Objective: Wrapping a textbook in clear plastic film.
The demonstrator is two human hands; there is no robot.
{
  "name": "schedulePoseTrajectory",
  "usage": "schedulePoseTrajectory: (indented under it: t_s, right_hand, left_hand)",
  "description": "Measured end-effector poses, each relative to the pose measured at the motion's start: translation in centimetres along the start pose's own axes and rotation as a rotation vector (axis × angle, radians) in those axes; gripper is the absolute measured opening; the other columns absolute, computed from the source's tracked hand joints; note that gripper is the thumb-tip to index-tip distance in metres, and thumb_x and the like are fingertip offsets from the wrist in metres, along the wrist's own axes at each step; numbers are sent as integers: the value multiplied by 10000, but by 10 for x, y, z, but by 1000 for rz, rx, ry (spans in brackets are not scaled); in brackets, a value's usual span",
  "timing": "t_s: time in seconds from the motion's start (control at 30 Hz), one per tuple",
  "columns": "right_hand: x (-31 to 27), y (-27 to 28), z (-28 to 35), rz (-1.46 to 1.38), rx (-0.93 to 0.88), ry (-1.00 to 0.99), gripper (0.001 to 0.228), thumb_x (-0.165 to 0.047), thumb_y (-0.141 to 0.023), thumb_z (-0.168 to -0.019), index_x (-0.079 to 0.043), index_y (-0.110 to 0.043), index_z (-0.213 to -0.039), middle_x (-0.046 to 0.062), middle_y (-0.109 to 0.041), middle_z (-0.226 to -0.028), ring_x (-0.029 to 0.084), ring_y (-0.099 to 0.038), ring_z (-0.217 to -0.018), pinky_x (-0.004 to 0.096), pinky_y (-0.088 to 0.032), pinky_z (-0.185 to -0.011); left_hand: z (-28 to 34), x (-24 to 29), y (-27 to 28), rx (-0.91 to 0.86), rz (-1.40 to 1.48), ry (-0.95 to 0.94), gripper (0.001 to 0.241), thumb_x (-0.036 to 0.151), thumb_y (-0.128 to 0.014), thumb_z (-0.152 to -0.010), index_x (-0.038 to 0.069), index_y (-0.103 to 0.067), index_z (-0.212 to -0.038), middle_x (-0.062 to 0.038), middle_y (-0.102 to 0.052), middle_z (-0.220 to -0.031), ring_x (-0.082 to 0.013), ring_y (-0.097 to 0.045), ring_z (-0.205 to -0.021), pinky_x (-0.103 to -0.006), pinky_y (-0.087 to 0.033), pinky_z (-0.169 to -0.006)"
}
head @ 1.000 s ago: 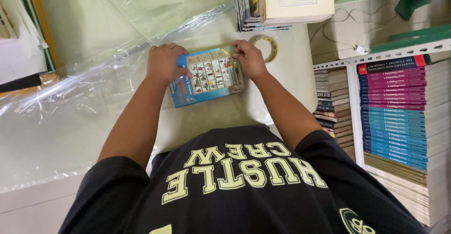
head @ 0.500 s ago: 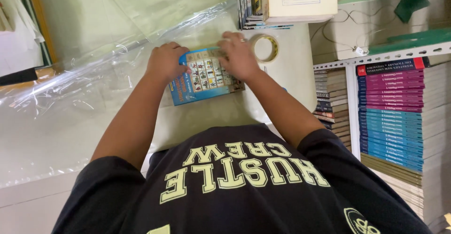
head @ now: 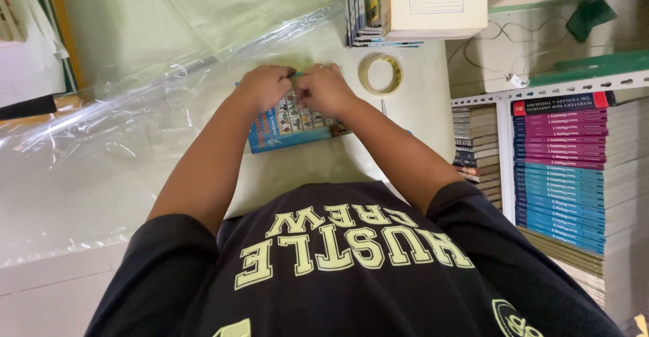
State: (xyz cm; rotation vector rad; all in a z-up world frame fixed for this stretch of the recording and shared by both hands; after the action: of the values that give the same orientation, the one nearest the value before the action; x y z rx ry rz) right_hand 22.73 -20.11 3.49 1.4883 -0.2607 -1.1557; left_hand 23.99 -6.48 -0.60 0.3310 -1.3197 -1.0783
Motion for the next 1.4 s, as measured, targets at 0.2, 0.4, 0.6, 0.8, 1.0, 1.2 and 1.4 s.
schedulePoseTrajectory:
  t_s: [0.2, 0.4, 0.6, 0.8, 1.0, 1.2, 1.4]
  right_hand:
    - [-37, 42, 34, -86, 100, -18, 135, -233, -832, -731, -147, -755, -802, 53, -686, -861, 295, -682, -817, 440, -520, -690]
    - [-33, 46, 37, -116, 234, 4, 123, -210, -822, -760, -144, -734, -815, 33, -692, -880, 274, -693, -798, 411, -532, -685]
    - [-54, 66, 38, -134, 216, 4, 108, -201, -820, -770, -151, -737, -816, 16, -684, -864, 253, -690, -771, 402, -522, -660]
    - [-60, 54, 50, -121, 145, 78, 96, -189, -821, -729, -173, -747, -788, 7, -672, -833, 251, -684, -797, 400, -518, -657]
    - [-66, 45, 71, -193, 145, 109, 122, -177, -816, -730, -157, -731, -815, 14, -671, -833, 253, -684, -778, 395, -526, -666]
    - [-110, 47, 114, -135, 90, 261, 133, -138, -800, -735, -140, -669, -757, 29, -661, -809, 276, -681, -756, 411, -516, -634]
    - [-128, 32, 142, -176, 48, 322, 176, -136, -815, -755, -133, -640, -737, 44, -636, -783, 289, -665, -735, 423, -501, -621]
  left_hand:
    - [-27, -18, -7, -90, 27, -19, 548, 103, -682, -753, 163, -710, -1297, -149, -717, -1234, -340, -680, -1125, -418, -528, -976]
    - [-23, 0, 5, -175, -42, -34, 749, 97, -901, -578, 172, -680, -1290, -115, -724, -1209, -315, -686, -1093, -405, -536, -936]
    - [-4, 13, 9, -246, -10, -9, 886, 189, -949, -492, 155, -652, -1326, -125, -724, -1253, -324, -697, -1139, -405, -552, -954]
    - [35, 50, 9, -263, -307, 28, 1377, 354, -1056, -336, 262, -357, -1520, -73, -436, -1512, -392, -396, -1390, -581, -373, -1071]
    - [43, 50, 1, -165, -391, -34, 1432, 386, -1043, -334, 246, -316, -1560, -76, -451, -1499, -404, -420, -1366, -625, -390, -1042]
    - [50, 55, 8, -125, -459, -72, 1407, 364, -1024, -382, 199, -298, -1576, -91, -465, -1498, -386, -450, -1348, -628, -412, -1021]
    - [58, 60, 21, -60, -474, -66, 1417, 379, -1009, -429, 178, -249, -1608, -113, -441, -1515, -387, -431, -1353, -634, -355, -1057]
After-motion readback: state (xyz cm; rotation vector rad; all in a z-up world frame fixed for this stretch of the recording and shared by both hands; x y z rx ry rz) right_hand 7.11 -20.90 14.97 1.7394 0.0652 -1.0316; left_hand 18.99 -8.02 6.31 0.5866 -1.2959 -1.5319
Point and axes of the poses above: each hand's wrist, its own z-axis away from the middle knuckle, its own y-axis out of the back of the hand, x = y × z, the point moved 7 cm from there along -z, towards the middle knuckle
